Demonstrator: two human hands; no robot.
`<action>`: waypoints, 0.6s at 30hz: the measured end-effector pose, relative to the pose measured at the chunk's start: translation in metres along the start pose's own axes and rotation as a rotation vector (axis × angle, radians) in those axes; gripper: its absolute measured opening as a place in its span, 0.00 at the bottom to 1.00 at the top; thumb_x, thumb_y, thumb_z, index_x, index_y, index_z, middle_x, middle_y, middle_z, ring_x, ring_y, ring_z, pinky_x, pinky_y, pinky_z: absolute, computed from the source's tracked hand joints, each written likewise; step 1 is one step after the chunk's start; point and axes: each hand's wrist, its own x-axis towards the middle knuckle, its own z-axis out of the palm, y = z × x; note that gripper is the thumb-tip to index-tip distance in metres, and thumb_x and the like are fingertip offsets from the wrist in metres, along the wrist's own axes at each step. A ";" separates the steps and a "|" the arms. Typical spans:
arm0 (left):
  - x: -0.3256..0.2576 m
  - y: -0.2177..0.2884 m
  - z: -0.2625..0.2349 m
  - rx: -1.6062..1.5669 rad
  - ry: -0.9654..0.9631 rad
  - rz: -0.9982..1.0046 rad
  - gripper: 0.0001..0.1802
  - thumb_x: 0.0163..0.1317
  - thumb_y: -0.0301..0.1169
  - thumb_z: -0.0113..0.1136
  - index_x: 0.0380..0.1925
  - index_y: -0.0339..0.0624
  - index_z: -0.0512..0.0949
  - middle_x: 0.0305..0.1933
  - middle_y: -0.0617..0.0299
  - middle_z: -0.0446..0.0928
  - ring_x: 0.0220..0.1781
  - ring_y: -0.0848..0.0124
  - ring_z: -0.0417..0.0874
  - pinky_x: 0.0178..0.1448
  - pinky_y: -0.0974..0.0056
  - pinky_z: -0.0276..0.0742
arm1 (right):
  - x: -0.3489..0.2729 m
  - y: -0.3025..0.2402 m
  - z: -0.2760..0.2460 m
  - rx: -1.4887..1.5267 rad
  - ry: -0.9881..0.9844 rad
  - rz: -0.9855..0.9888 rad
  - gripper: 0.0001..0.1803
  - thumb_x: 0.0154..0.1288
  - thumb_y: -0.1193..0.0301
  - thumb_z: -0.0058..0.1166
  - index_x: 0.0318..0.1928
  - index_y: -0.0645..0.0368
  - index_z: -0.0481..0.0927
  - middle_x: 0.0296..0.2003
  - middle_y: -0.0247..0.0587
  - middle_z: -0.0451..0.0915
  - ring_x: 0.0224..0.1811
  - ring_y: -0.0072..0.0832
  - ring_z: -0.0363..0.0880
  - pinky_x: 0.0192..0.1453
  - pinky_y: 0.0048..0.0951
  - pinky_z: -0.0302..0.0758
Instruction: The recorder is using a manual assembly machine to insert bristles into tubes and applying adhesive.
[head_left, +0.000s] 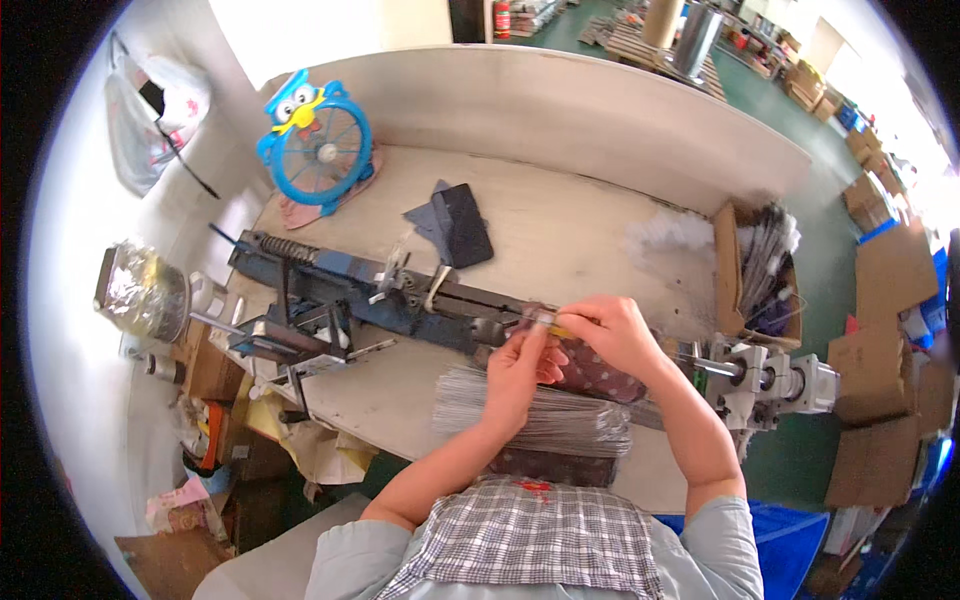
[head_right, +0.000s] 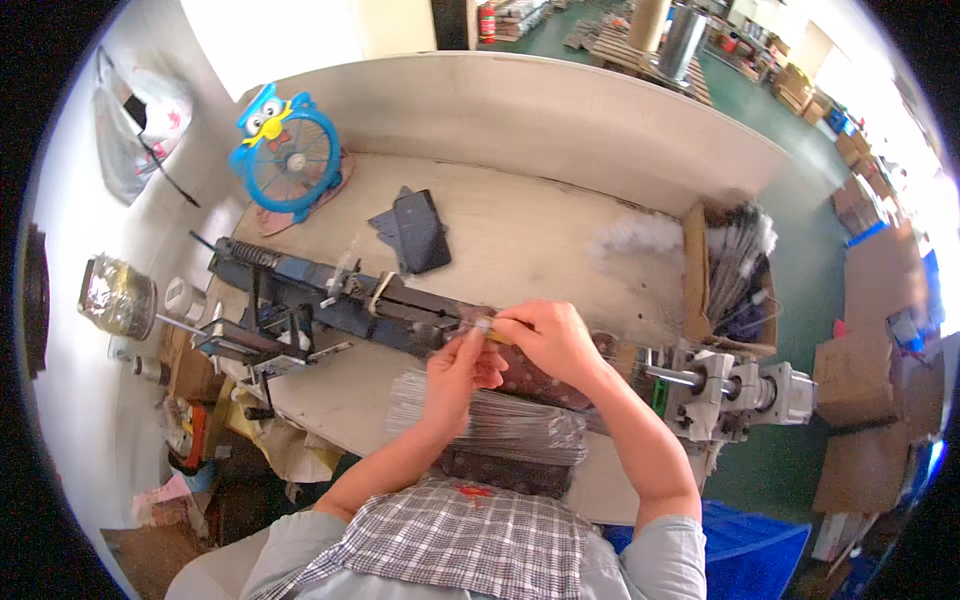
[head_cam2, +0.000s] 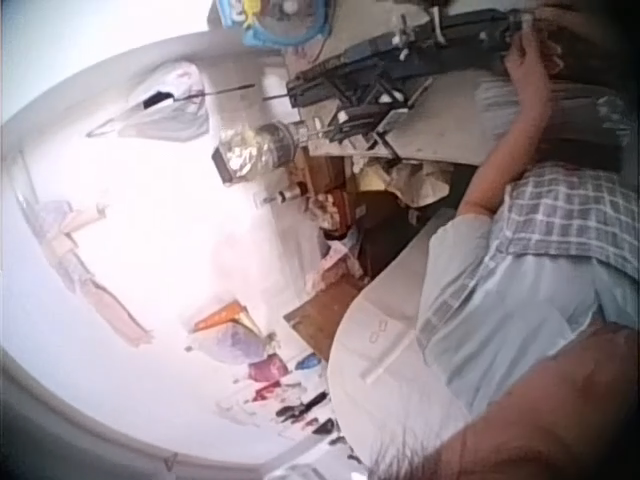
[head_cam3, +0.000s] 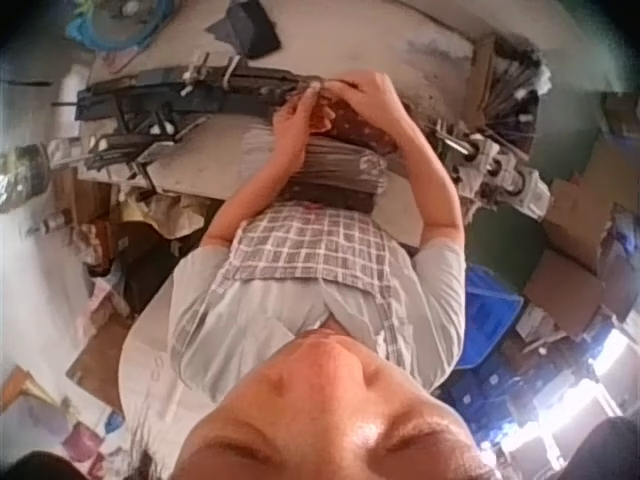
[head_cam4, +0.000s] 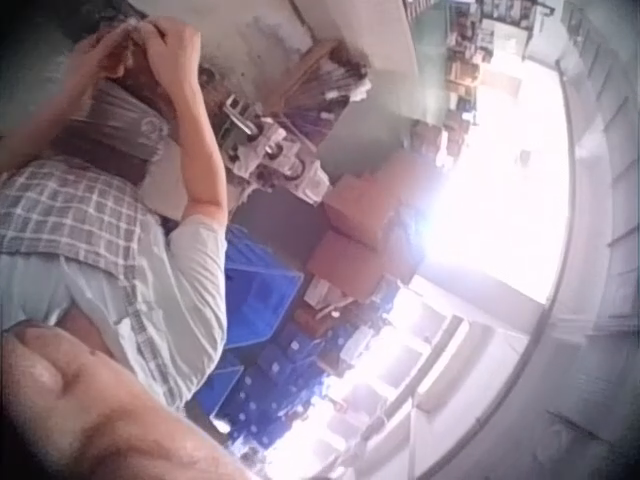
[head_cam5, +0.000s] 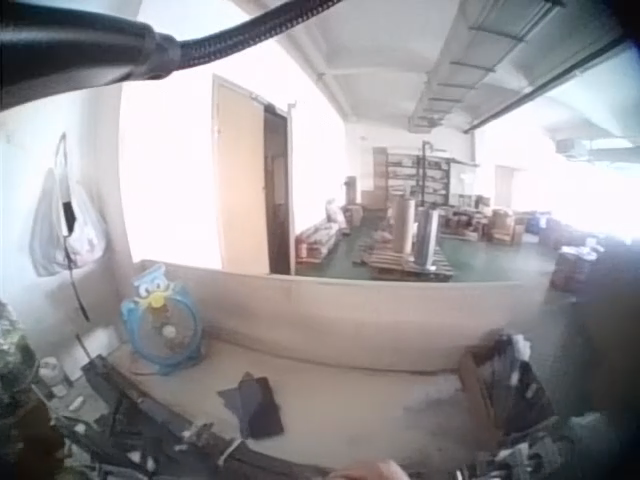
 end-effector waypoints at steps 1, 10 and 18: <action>0.000 0.002 0.001 0.045 -0.009 -0.026 0.21 0.69 0.46 0.47 0.38 0.38 0.77 0.31 0.59 0.80 0.28 0.74 0.79 0.32 0.71 0.73 | 0.000 0.000 -0.003 -0.003 0.011 0.012 0.12 0.58 0.62 0.55 0.34 0.57 0.83 0.26 0.46 0.78 0.32 0.42 0.78 0.36 0.38 0.74; 0.002 -0.001 0.013 -0.340 0.058 0.012 0.22 0.71 0.46 0.39 0.46 0.39 0.72 0.43 0.59 0.78 0.48 0.70 0.78 0.55 0.62 0.70 | -0.012 -0.007 0.018 -0.439 0.294 -0.331 0.15 0.49 0.65 0.61 0.39 0.54 0.81 0.35 0.34 0.78 0.44 0.35 0.75 0.44 0.38 0.72; 0.001 -0.007 0.013 -0.360 0.032 0.085 0.12 0.69 0.35 0.46 0.45 0.39 0.72 0.46 0.59 0.77 0.49 0.70 0.78 0.55 0.62 0.73 | -0.018 -0.008 0.021 -0.516 0.398 -0.422 0.14 0.48 0.67 0.61 0.39 0.51 0.81 0.35 0.30 0.77 0.44 0.31 0.73 0.47 0.35 0.69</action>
